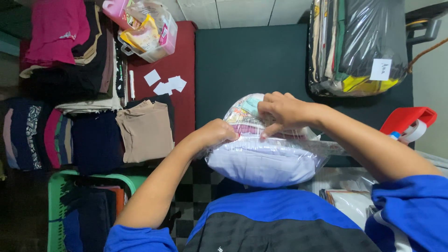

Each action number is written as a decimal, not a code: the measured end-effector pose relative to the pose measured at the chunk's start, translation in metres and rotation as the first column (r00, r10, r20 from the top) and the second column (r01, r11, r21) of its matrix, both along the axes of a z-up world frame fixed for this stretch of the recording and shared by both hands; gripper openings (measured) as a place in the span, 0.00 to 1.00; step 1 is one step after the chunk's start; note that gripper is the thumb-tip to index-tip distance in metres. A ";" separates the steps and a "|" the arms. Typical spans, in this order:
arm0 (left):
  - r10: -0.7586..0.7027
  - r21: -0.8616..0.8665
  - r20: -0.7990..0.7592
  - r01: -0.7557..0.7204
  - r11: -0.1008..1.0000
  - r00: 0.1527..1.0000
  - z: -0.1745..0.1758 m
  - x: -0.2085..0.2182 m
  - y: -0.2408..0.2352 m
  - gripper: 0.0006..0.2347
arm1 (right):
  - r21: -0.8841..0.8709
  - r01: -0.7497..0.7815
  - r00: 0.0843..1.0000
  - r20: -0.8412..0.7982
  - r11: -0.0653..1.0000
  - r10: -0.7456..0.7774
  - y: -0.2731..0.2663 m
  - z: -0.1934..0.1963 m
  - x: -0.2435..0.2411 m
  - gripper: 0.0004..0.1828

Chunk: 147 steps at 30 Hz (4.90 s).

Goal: Packing folded laundry into a plastic bag and sealing it with tape.

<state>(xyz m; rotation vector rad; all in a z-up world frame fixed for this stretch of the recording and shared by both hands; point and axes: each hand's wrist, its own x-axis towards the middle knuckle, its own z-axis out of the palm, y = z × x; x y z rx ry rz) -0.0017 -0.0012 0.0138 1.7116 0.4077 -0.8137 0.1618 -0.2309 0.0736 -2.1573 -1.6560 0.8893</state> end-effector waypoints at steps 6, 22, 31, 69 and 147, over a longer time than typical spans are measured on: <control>-0.038 -0.031 0.100 0.041 0.999 0.994 -0.008 0.003 0.005 0.09 | 0.396 0.087 0.994 0.033 0.914 -0.109 -0.026 -0.022 -0.015 0.42; 0.082 -0.045 -0.065 -0.085 0.995 0.995 0.004 0.008 0.005 0.06 | 0.294 0.243 0.933 0.191 0.924 -0.306 -0.027 -0.029 -0.034 0.46; 0.018 -0.014 -0.074 -0.019 1.000 0.997 0.017 0.005 -0.001 0.06 | 0.123 0.309 0.934 0.146 0.943 -0.325 -0.044 -0.022 -0.043 0.40; 0.245 0.027 -0.448 -0.261 0.965 0.860 -0.015 -0.005 0.060 0.16 | -0.706 0.656 -0.742 -0.537 -0.267 -0.402 -0.545 -0.376 0.019 0.16; 0.187 -0.045 -0.153 -0.196 0.980 0.970 0.041 0.001 -0.006 0.07 | -0.464 0.112 0.993 0.089 0.879 -0.080 -0.053 0.068 0.009 0.37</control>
